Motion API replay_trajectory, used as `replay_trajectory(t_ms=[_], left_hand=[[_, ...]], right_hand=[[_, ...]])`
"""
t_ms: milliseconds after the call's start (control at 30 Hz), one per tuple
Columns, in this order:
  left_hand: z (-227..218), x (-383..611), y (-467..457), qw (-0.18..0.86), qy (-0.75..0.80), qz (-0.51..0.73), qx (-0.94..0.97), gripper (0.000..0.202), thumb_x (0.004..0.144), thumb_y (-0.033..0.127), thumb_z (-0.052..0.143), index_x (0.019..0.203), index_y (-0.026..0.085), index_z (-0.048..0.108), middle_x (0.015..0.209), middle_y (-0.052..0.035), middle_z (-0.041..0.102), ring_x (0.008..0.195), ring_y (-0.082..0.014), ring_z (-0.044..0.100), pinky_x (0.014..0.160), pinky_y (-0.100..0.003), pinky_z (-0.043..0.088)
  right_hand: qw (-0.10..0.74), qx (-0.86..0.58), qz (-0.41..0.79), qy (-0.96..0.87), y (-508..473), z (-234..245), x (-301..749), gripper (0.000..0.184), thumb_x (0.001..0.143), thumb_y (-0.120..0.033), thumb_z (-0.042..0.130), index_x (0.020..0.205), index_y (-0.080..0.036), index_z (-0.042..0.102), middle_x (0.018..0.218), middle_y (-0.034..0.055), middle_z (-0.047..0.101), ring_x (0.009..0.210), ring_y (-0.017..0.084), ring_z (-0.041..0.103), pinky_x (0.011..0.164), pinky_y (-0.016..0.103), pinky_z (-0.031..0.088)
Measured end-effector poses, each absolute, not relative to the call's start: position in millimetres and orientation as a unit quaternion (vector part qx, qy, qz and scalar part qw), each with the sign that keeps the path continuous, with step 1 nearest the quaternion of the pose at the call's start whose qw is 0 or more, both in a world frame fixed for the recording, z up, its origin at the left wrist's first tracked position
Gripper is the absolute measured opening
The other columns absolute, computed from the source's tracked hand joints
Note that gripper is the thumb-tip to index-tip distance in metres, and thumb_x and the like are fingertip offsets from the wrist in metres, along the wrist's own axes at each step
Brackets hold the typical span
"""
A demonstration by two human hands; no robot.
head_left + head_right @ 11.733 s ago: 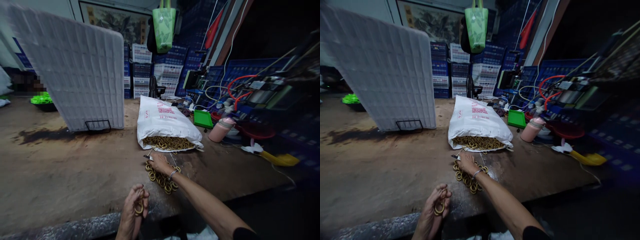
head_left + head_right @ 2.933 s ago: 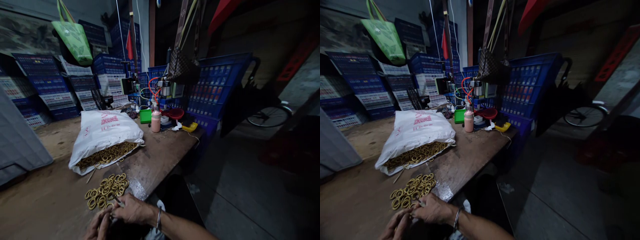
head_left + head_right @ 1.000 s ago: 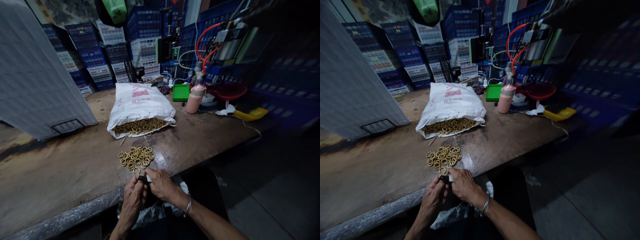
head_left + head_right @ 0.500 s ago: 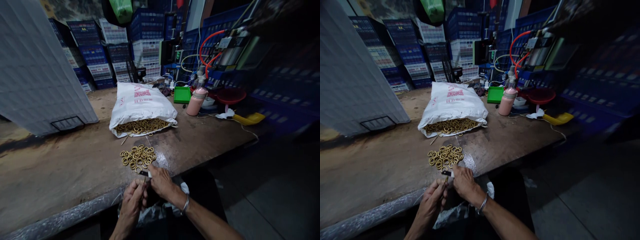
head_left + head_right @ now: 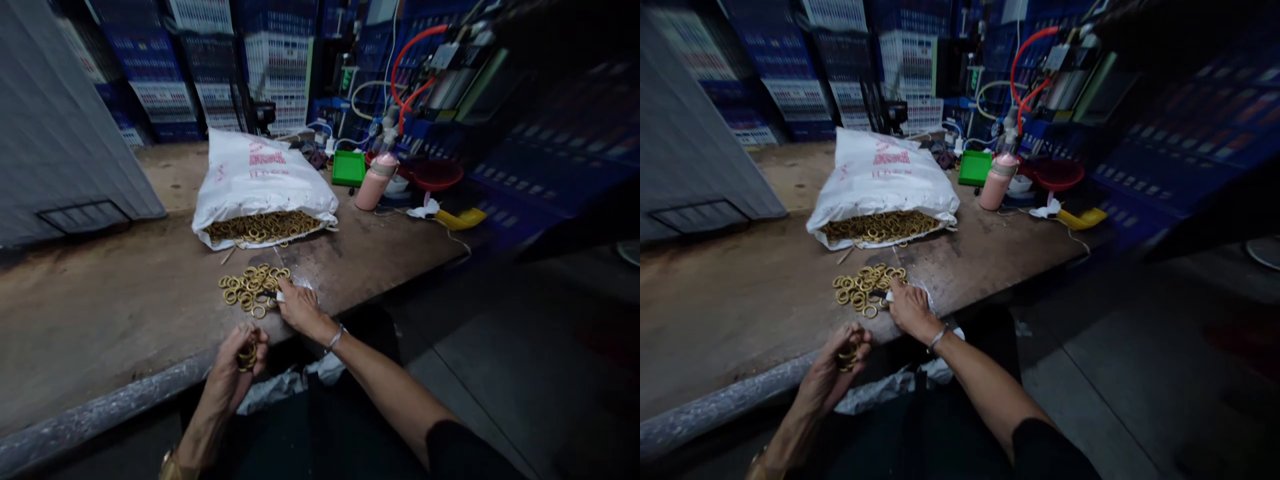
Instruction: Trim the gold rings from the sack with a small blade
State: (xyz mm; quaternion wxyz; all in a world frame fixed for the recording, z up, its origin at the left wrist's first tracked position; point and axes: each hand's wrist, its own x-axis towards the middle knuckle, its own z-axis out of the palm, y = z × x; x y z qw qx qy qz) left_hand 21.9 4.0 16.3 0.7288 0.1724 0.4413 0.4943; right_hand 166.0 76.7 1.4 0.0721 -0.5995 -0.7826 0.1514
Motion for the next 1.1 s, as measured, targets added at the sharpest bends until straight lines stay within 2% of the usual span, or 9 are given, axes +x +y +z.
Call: replay_trajectory(t_ms=[133, 267, 367, 467, 567, 667, 833, 933, 1100], left_hand=[[17, 18, 8, 0.750, 0.419, 0.487, 0.157, 0.022, 0.065, 0.024, 0.064, 0.084, 0.015, 0.059, 0.066, -0.0011, 0.057, 0.050, -0.0083, 0.049, 0.039, -0.016, 0.036], [14, 18, 11, 0.766, 0.404, 0.489, 0.108, 0.009, 0.064, 0.018, 0.062, 0.066, 0.012, 0.057, 0.068, -0.0037, 0.057, 0.055, -0.0091, 0.051, 0.040, -0.015, 0.038], [14, 22, 10, 0.756, 0.406, 0.501, 0.114, 0.012, 0.063, 0.019, 0.065, 0.064, 0.012, 0.055, 0.070, -0.0032, 0.058, 0.057, -0.0090, 0.052, 0.040, -0.014, 0.037], [13, 29, 9, 0.702, 0.450, 0.511, 0.209, 0.018, 0.066, 0.029, 0.065, 0.065, 0.015, 0.053, 0.060, 0.0017, 0.055, 0.048, -0.0064, 0.047, 0.039, -0.014, 0.034], [11, 34, 8, 0.589, 0.532, 0.508, 0.334, 0.021, 0.068, 0.034, 0.061, 0.080, 0.018, 0.057, 0.049, 0.0063, 0.051, 0.038, -0.0058, 0.041, 0.037, -0.016, 0.032], [7, 36, 9, 0.489, 0.555, 0.516, 0.432, 0.027, 0.067, 0.029, 0.062, 0.091, 0.018, 0.061, 0.057, 0.0033, 0.057, 0.049, -0.0094, 0.049, 0.050, -0.019, 0.040], [3, 34, 13, 0.460, 0.536, 0.495, 0.506, 0.014, 0.067, 0.028, 0.062, 0.078, 0.018, 0.066, 0.077, -0.0040, 0.065, 0.075, -0.0187, 0.057, 0.071, -0.027, 0.043], [2, 33, 14, 0.496, 0.530, 0.485, 0.487, 0.014, 0.069, 0.031, 0.062, 0.072, 0.018, 0.062, 0.064, -0.0004, 0.060, 0.059, -0.0134, 0.052, 0.059, -0.023, 0.041], [0, 36, 15, 0.595, 0.539, 0.475, 0.360, 0.027, 0.066, 0.042, 0.062, 0.074, 0.018, 0.054, 0.045, 0.0078, 0.046, 0.037, -0.0053, 0.036, 0.038, -0.017, 0.027]], right_hand=[[0.072, -0.597, 0.149, -0.785, 77, 1, 168, 0.026, 0.082, -0.022, 0.034, 0.107, -0.019, 0.041, 0.087, 0.0073, 0.060, 0.076, 0.020, 0.055, 0.064, 0.027, 0.032], [0.092, -0.593, 0.173, -0.781, 78, -1, 171, 0.024, 0.081, -0.019, 0.035, 0.105, -0.018, 0.042, 0.086, 0.0060, 0.059, 0.072, 0.017, 0.053, 0.063, 0.026, 0.032], [0.172, -0.585, 0.231, -0.758, 78, -1, 172, 0.014, 0.079, -0.022, 0.040, 0.091, -0.019, 0.048, 0.074, 0.0004, 0.055, 0.064, 0.013, 0.048, 0.059, 0.023, 0.030], [0.267, -0.557, 0.336, -0.711, 76, 1, 171, 0.010, 0.077, -0.026, 0.042, 0.073, -0.018, 0.049, 0.063, -0.0039, 0.048, 0.057, 0.009, 0.042, 0.053, 0.019, 0.029], [0.307, -0.530, 0.468, -0.637, 70, 5, 169, 0.006, 0.072, -0.022, 0.044, 0.070, -0.018, 0.048, 0.058, -0.0059, 0.046, 0.052, 0.007, 0.040, 0.050, 0.017, 0.030], [0.309, -0.516, 0.568, -0.562, 64, 6, 167, 0.005, 0.069, -0.023, 0.046, 0.071, -0.018, 0.047, 0.054, -0.0073, 0.044, 0.047, 0.006, 0.037, 0.046, 0.017, 0.029], [0.279, -0.482, 0.668, -0.494, 59, 6, 164, 0.007, 0.070, -0.024, 0.046, 0.070, -0.018, 0.045, 0.051, -0.0081, 0.040, 0.039, 0.004, 0.027, 0.038, 0.017, 0.019], [0.286, -0.485, 0.664, -0.492, 58, 11, 162, 0.012, 0.073, -0.030, 0.045, 0.071, -0.018, 0.044, 0.051, -0.0081, 0.039, 0.039, 0.004, 0.026, 0.038, 0.018, 0.019], [0.320, -0.492, 0.535, -0.607, 57, 15, 159, 0.020, 0.074, -0.033, 0.047, 0.063, -0.017, 0.045, 0.057, -0.0060, 0.039, 0.052, 0.006, 0.033, 0.047, 0.018, 0.026]])
